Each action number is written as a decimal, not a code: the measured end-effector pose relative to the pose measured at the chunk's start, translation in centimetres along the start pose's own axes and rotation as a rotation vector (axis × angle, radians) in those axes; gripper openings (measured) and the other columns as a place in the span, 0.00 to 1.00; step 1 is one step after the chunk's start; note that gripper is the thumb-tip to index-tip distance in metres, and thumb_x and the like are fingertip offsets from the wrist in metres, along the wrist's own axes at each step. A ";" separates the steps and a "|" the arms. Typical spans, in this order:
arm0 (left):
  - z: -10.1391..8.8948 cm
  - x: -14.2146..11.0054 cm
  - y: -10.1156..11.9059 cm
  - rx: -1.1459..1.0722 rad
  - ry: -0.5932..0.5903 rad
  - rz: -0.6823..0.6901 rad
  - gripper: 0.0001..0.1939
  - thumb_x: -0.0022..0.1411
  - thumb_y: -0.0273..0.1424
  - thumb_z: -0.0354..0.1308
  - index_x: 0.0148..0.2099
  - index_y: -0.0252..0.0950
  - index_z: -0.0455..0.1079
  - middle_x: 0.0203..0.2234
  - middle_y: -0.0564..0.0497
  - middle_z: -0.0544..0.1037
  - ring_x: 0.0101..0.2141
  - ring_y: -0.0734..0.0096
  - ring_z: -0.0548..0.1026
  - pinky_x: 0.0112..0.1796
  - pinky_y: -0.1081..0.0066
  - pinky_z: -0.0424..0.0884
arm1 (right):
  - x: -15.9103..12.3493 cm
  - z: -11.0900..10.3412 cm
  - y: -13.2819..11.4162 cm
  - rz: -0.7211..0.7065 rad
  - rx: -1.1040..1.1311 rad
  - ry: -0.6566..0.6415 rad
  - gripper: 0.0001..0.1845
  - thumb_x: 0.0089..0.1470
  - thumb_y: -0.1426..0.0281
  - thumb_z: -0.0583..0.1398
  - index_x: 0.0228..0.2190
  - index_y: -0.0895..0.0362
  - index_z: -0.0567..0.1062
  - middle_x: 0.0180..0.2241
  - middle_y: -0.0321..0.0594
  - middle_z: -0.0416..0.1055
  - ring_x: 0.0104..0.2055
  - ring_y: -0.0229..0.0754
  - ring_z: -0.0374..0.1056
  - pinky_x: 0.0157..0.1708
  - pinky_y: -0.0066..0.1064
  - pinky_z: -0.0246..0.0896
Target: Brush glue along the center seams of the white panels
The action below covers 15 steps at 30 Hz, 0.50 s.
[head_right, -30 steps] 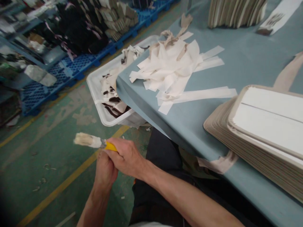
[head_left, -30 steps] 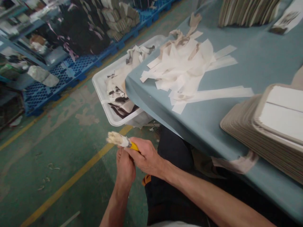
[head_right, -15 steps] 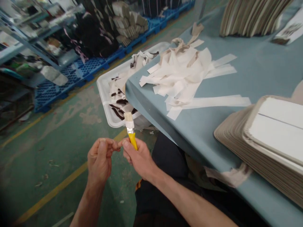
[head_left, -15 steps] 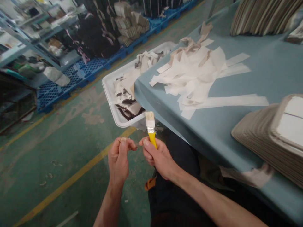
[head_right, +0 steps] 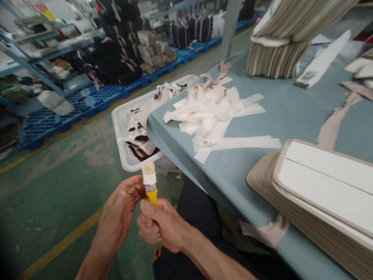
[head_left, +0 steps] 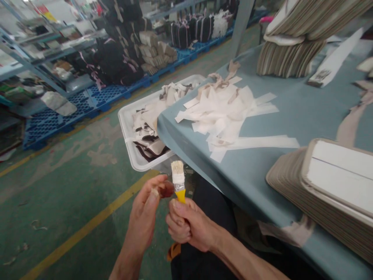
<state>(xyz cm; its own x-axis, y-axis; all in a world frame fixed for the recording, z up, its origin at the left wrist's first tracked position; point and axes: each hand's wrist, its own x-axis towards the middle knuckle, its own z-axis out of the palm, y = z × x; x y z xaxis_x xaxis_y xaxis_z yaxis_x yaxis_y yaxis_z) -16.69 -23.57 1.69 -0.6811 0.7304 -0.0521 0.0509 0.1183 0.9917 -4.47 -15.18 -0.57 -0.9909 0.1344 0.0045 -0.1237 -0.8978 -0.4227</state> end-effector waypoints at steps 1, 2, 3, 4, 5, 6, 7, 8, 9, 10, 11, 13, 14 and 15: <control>0.2 0.2 0.6 0.006 -0.058 -0.011 0.32 0.67 0.61 0.63 0.49 0.35 0.81 0.38 0.41 0.85 0.37 0.58 0.83 0.39 0.65 0.80 | -0.1 -0.1 0.0 0.007 -0.009 -0.009 0.38 0.59 0.41 0.70 0.20 0.53 0.59 0.14 0.20 0.49 0.13 0.25 0.38 0.15 0.23 0.32; 0.4 0.3 1.2 0.021 -0.124 -0.024 0.33 0.66 0.62 0.63 0.49 0.34 0.83 0.39 0.40 0.86 0.37 0.57 0.83 0.39 0.65 0.81 | -0.1 -0.1 0.0 0.017 -0.021 -0.020 0.38 0.58 0.41 0.70 0.19 0.53 0.59 0.13 0.20 0.49 0.13 0.25 0.38 0.14 0.23 0.32; 0.6 0.3 1.9 0.041 -0.192 -0.036 0.34 0.65 0.62 0.63 0.48 0.35 0.84 0.39 0.40 0.86 0.37 0.57 0.84 0.38 0.66 0.82 | -0.2 -0.2 0.0 0.028 -0.032 -0.030 0.38 0.57 0.41 0.71 0.18 0.53 0.60 0.13 0.20 0.49 0.13 0.26 0.39 0.14 0.24 0.33; 0.8 0.3 2.5 0.064 -0.254 -0.044 0.34 0.65 0.63 0.63 0.48 0.36 0.84 0.39 0.39 0.87 0.36 0.57 0.84 0.36 0.67 0.82 | -0.2 -0.2 0.0 0.037 -0.044 -0.039 0.38 0.56 0.42 0.71 0.17 0.52 0.59 0.12 0.21 0.49 0.12 0.26 0.39 0.14 0.24 0.33; 0.9 0.2 3.0 0.086 -0.301 -0.048 0.34 0.64 0.64 0.62 0.48 0.37 0.85 0.39 0.40 0.87 0.35 0.57 0.84 0.35 0.68 0.82 | -0.3 -0.3 0.0 0.044 -0.058 -0.044 0.38 0.54 0.42 0.72 0.16 0.52 0.59 0.12 0.21 0.49 0.12 0.26 0.40 0.14 0.25 0.34; 1.0 0.1 3.3 0.105 -0.332 -0.052 0.33 0.65 0.63 0.62 0.48 0.38 0.85 0.40 0.40 0.87 0.35 0.57 0.85 0.34 0.68 0.82 | -0.4 -0.4 0.0 0.048 -0.076 -0.045 0.38 0.54 0.42 0.71 0.15 0.52 0.59 0.11 0.22 0.48 0.12 0.26 0.40 0.14 0.25 0.34; 1.1 -0.1 3.6 0.122 -0.349 -0.056 0.32 0.66 0.62 0.62 0.48 0.39 0.85 0.40 0.40 0.88 0.35 0.57 0.86 0.35 0.68 0.82 | -0.5 -0.5 -0.1 0.050 -0.098 -0.044 0.38 0.53 0.43 0.71 0.14 0.52 0.59 0.11 0.22 0.48 0.12 0.27 0.41 0.15 0.26 0.33; 1.1 -0.2 3.6 0.145 -0.352 -0.056 0.29 0.67 0.60 0.62 0.49 0.40 0.85 0.40 0.41 0.88 0.36 0.57 0.86 0.36 0.68 0.83 | -0.6 -0.6 -0.1 0.052 -0.124 -0.039 0.38 0.54 0.44 0.71 0.14 0.52 0.59 0.12 0.23 0.49 0.13 0.27 0.41 0.15 0.26 0.33; 1.1 -0.3 3.6 0.178 -0.343 -0.048 0.27 0.68 0.58 0.62 0.49 0.41 0.85 0.39 0.42 0.88 0.36 0.57 0.87 0.36 0.69 0.83 | -0.8 -0.7 -0.2 0.054 -0.150 -0.030 0.37 0.55 0.45 0.71 0.15 0.53 0.59 0.12 0.23 0.49 0.13 0.27 0.40 0.15 0.26 0.32; 1.2 -0.4 3.6 0.218 -0.328 -0.028 0.24 0.69 0.55 0.62 0.50 0.42 0.86 0.39 0.43 0.88 0.36 0.58 0.87 0.37 0.69 0.82 | -0.9 -0.9 -0.3 0.056 -0.170 -0.017 0.34 0.56 0.48 0.71 0.16 0.53 0.61 0.13 0.22 0.50 0.14 0.27 0.40 0.16 0.26 0.32; 1.2 -0.4 3.5 0.259 -0.319 0.001 0.21 0.70 0.52 0.63 0.49 0.43 0.86 0.38 0.43 0.88 0.36 0.59 0.87 0.37 0.69 0.82 | -1.0 -1.1 -0.4 0.046 -0.194 0.009 0.31 0.57 0.51 0.72 0.19 0.53 0.62 0.15 0.22 0.52 0.16 0.27 0.40 0.17 0.25 0.33; 1.5 -0.4 3.5 0.320 -0.338 0.075 0.16 0.70 0.47 0.63 0.48 0.45 0.87 0.37 0.45 0.88 0.35 0.61 0.86 0.37 0.71 0.81 | -1.0 -1.6 -0.5 -0.031 -0.293 0.088 0.24 0.57 0.58 0.73 0.26 0.53 0.66 0.19 0.22 0.55 0.20 0.29 0.44 0.20 0.23 0.40; 1.6 -0.3 3.6 0.329 -0.366 0.104 0.15 0.70 0.46 0.63 0.47 0.45 0.87 0.37 0.46 0.88 0.34 0.62 0.85 0.38 0.71 0.81 | -0.9 -1.9 -0.6 -0.086 -0.354 0.130 0.21 0.56 0.60 0.74 0.28 0.52 0.68 0.21 0.23 0.57 0.22 0.30 0.48 0.23 0.22 0.46; 1.8 -0.2 3.7 0.328 -0.394 0.122 0.14 0.70 0.44 0.63 0.46 0.46 0.87 0.37 0.47 0.88 0.34 0.63 0.84 0.40 0.71 0.81 | -0.8 -2.2 -0.6 -0.138 -0.422 0.164 0.18 0.55 0.61 0.74 0.31 0.53 0.70 0.24 0.25 0.60 0.26 0.32 0.53 0.27 0.23 0.52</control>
<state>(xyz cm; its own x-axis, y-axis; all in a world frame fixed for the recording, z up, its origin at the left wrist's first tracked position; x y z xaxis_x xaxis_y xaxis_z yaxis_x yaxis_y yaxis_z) -15.01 -22.10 5.12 -0.3332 0.9420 -0.0413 0.3815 0.1748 0.9077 -3.44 -13.80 -2.29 -0.9411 0.3355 -0.0419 -0.1880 -0.6224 -0.7598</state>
